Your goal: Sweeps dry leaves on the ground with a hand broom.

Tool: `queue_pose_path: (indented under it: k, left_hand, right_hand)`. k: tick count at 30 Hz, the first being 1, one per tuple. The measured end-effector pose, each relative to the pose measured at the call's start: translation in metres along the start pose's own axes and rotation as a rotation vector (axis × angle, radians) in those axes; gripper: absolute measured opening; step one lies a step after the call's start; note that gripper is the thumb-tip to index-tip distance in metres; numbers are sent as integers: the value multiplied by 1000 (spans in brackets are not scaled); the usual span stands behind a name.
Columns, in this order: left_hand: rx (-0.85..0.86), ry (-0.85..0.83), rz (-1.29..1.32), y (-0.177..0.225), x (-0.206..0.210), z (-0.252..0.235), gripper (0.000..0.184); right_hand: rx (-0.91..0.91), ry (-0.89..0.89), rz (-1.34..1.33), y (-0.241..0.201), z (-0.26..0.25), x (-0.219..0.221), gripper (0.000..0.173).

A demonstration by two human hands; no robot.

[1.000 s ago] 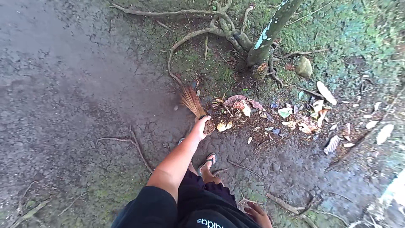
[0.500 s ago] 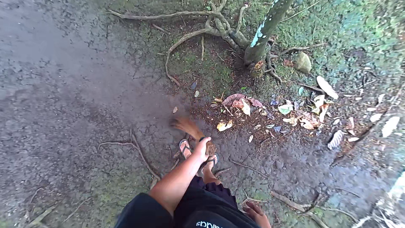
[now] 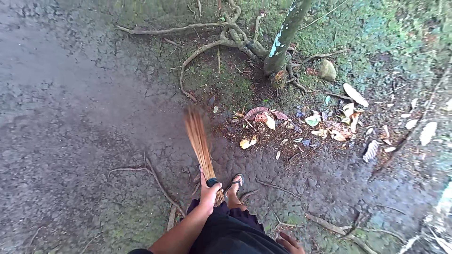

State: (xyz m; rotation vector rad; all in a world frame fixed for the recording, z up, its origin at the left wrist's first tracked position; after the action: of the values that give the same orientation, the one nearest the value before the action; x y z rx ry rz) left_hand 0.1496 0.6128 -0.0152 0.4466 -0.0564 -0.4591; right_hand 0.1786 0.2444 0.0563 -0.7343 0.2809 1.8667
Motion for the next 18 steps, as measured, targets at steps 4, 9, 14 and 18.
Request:
queue_pose_path:
  k: [4, 9, 14, 18]
  left_hand:
    - [-199, 49, -3, 1, 45, -41, 89]
    - [-134, -164, -248, 11, 85, -71, 103]
    - [-60, -171, -256, 4, 25, -55, 104]
    - [-58, -201, -236, 13, -33, -20, 111]
  right_hand:
    - [-6, 8, -23, 9, 2, 5, 41]
    - [19, 6, -9, 22, -3, 8, 41]
    - [18, -15, 22, 12, -7, 9, 42]
    - [-13, -3, 19, 1, -10, 9, 42]
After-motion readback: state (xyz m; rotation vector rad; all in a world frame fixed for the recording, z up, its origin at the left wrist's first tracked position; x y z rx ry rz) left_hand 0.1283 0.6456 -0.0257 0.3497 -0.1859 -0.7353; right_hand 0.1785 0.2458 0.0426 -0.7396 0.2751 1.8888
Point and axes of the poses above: each hand's wrist, its own z-axis away from the middle knuckle, its own x-axis out of the palm, y = z × x, the point moved 5 cm from there along -z, towards the middle knuckle, and after that the axes turned 14 degrees about y, right-handed, at the moved point
